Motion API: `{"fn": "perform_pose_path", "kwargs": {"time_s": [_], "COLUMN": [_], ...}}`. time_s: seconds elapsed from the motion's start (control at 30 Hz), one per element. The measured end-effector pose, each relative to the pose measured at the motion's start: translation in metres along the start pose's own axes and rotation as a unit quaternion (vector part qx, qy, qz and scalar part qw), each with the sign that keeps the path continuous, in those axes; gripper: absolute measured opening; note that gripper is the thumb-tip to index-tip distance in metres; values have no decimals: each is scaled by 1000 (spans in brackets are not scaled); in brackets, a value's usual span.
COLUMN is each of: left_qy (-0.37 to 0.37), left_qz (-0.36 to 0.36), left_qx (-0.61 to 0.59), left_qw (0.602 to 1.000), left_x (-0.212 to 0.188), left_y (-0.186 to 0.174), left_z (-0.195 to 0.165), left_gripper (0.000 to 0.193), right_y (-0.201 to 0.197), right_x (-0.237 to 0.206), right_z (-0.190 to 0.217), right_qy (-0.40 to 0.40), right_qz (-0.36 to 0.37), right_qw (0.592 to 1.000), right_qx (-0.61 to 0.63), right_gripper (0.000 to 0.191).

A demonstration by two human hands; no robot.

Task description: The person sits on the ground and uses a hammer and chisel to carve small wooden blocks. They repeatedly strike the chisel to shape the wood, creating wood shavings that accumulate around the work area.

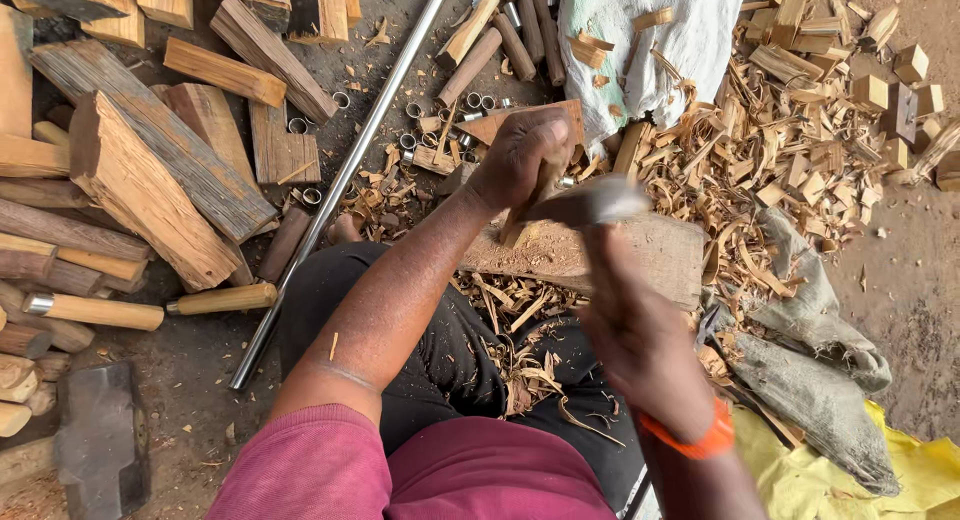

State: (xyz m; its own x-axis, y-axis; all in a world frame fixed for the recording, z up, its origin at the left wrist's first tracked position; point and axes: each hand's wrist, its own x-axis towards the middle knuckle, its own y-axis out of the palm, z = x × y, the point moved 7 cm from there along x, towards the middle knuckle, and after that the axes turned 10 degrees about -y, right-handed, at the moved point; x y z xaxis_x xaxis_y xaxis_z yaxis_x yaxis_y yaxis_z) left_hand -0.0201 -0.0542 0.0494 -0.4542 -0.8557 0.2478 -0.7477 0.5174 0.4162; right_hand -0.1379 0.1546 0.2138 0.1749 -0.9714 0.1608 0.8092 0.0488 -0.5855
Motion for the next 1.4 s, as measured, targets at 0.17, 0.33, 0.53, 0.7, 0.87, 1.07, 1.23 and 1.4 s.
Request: {"fn": "perform_pose_path", "kwargs": {"time_s": [0.17,0.33,0.53,0.7,0.87,1.07,1.23,1.4], "left_qy": [14,69,14,-9,-12,130,42,-43], "left_qz": [-11,-30,-46,-57,-53,-89,-61,-66], "left_qx": [26,82,25,5,10,187,79,-21], "left_qw": [1000,994,999,998,998,970,994,997], "left_x": [1,8,4,5,0,3,9,3], "left_y": [-8,-8,-19,-15,-16,-15,-14,-12], "left_z": [14,24,17,7,8,5,17,23], "left_gripper": [44,46,42,44,48,49,45,45], "right_y": [9,-29,39,48,48,54,58,64], "right_x": [24,6,4,-10,-14,-13,6,13], "right_z": [43,60,-26,-66,-62,-82,-91,-107], "right_qy": [-71,-46,-68,-8,-29,6,-89,-93], "right_qz": [10,-108,18,25,24,-17,-32,-43], "right_qw": [995,980,996,998,998,1000,995,994], "right_qx": [-66,159,-59,-56,-43,-15,-39,-46], "right_gripper": [89,87,82,88,90,89,89,90]}}
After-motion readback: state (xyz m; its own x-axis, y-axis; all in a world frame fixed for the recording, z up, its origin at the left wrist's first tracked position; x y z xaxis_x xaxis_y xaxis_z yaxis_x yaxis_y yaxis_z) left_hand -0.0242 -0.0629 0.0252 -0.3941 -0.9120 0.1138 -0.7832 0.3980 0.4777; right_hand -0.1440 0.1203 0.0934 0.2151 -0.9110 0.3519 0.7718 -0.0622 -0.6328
